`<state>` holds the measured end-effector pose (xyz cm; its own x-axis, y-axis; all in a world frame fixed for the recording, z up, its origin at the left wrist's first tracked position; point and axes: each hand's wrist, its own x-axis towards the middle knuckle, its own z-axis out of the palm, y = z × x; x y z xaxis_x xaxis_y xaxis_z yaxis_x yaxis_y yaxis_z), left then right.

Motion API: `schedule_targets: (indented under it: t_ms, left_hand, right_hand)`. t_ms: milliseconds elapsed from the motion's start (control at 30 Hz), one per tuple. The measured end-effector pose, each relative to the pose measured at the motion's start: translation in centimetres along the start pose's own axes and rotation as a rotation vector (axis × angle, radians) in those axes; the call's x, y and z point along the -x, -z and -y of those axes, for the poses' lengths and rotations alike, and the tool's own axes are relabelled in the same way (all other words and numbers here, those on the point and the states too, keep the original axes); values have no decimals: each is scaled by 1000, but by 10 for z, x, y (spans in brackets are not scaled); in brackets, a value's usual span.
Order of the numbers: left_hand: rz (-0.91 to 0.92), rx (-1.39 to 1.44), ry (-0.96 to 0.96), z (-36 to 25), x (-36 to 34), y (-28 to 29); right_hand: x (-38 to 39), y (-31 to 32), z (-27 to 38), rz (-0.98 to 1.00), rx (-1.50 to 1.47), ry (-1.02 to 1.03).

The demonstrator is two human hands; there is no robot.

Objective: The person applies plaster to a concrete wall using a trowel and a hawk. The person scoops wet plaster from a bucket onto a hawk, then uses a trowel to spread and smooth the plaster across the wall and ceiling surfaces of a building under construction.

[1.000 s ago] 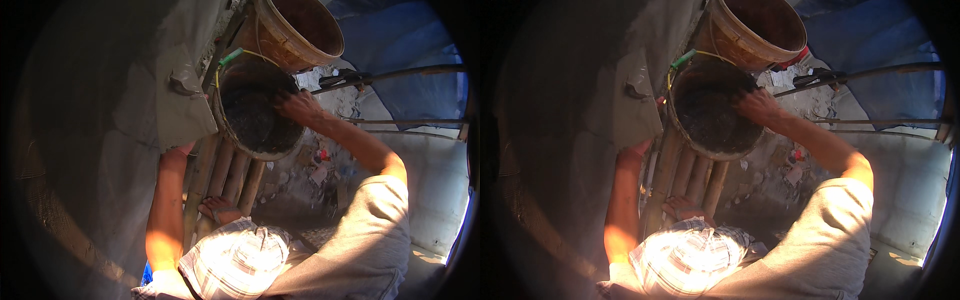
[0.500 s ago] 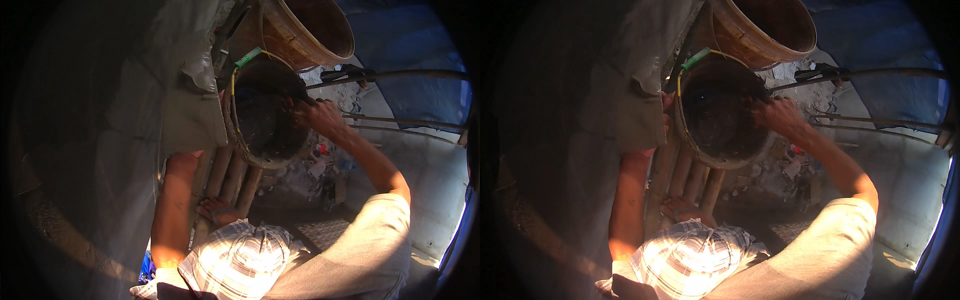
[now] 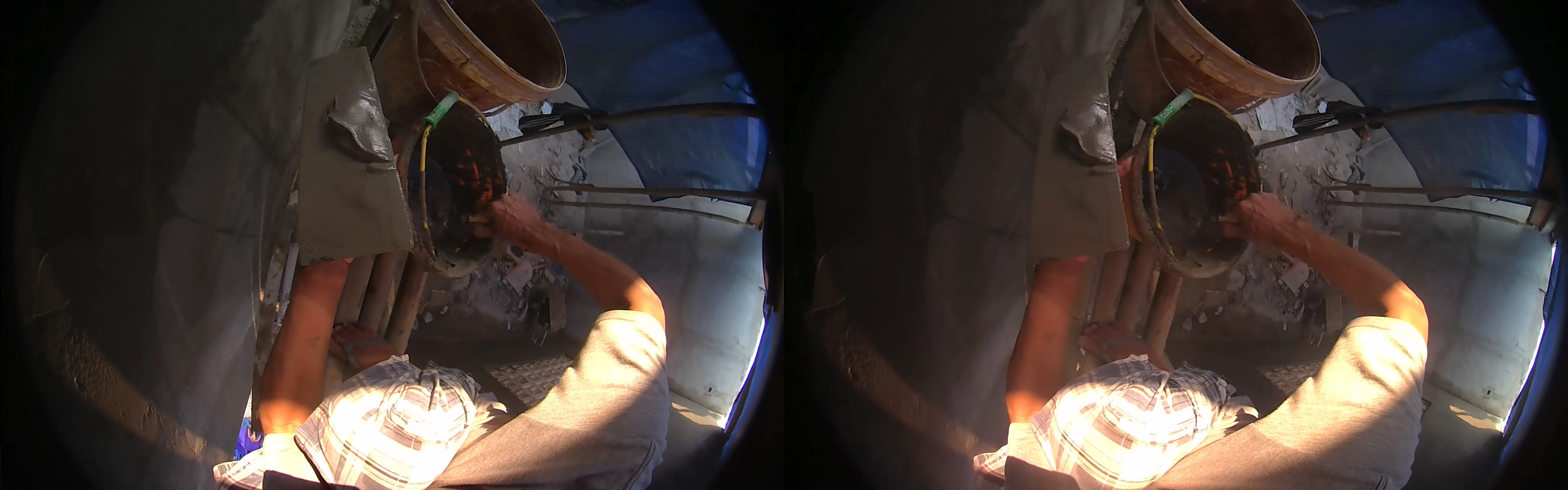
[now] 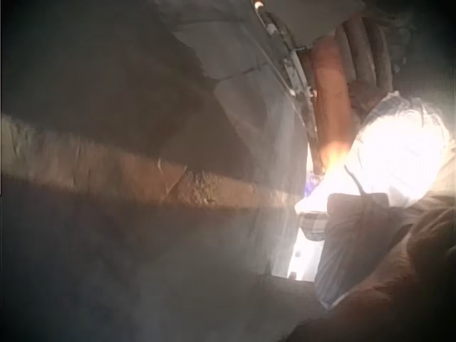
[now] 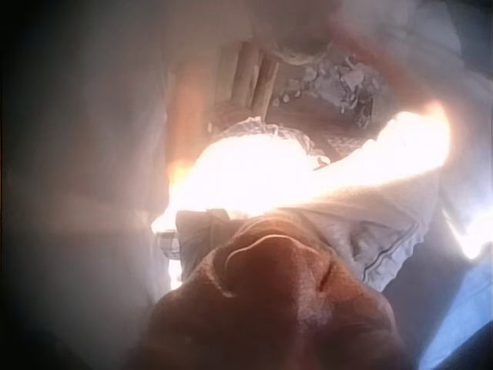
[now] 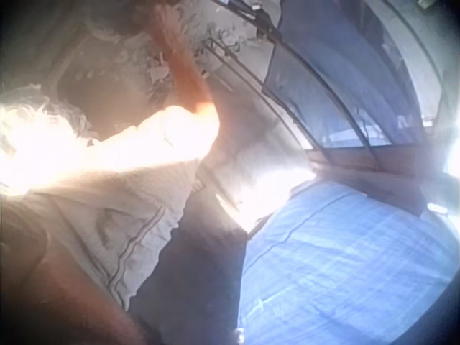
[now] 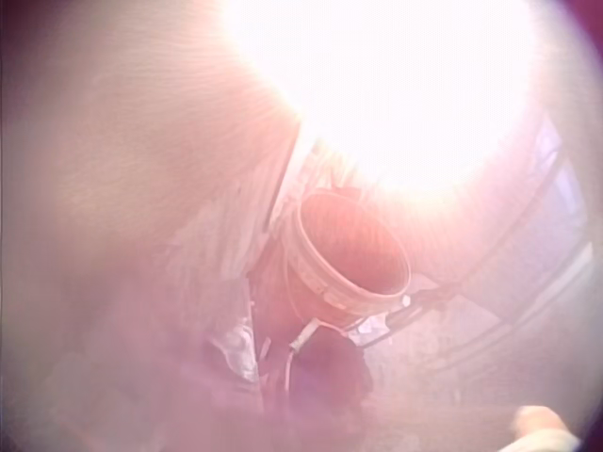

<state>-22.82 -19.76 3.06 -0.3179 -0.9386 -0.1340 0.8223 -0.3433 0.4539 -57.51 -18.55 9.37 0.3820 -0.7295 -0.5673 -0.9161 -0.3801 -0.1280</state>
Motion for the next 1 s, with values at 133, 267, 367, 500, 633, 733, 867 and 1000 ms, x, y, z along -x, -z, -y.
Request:
schedule_targets:
  t_ms: [133,267,367,500,633,733,867,1000]
  left_hand:
    - [8,-7,-24,2,-3,2]
    - [36,145,-26,-8,-9,12]
    - [-4,461,67,-20,-16,35]
    - [-51,529,117,-36,-20,62]
    - [-199,453,-7,-38,-6,62]
    - [-441,290,-114,-44,25,43]
    - [-489,86,-49,-38,76,39]
    - [-467,12,-43,-33,100,26]
  right_hand:
    - [5,-4,15,82,-147,-47]
    - [15,2,34,53,-352,-111]
    - [26,27,60,119,-528,-234]
    - [40,30,62,156,-837,-318]
    - [48,26,67,152,-1009,-359]
    - [53,17,69,101,-1008,-385]
    - [61,7,78,-19,-1036,-415]
    - [74,8,85,-52,-1123,-482]
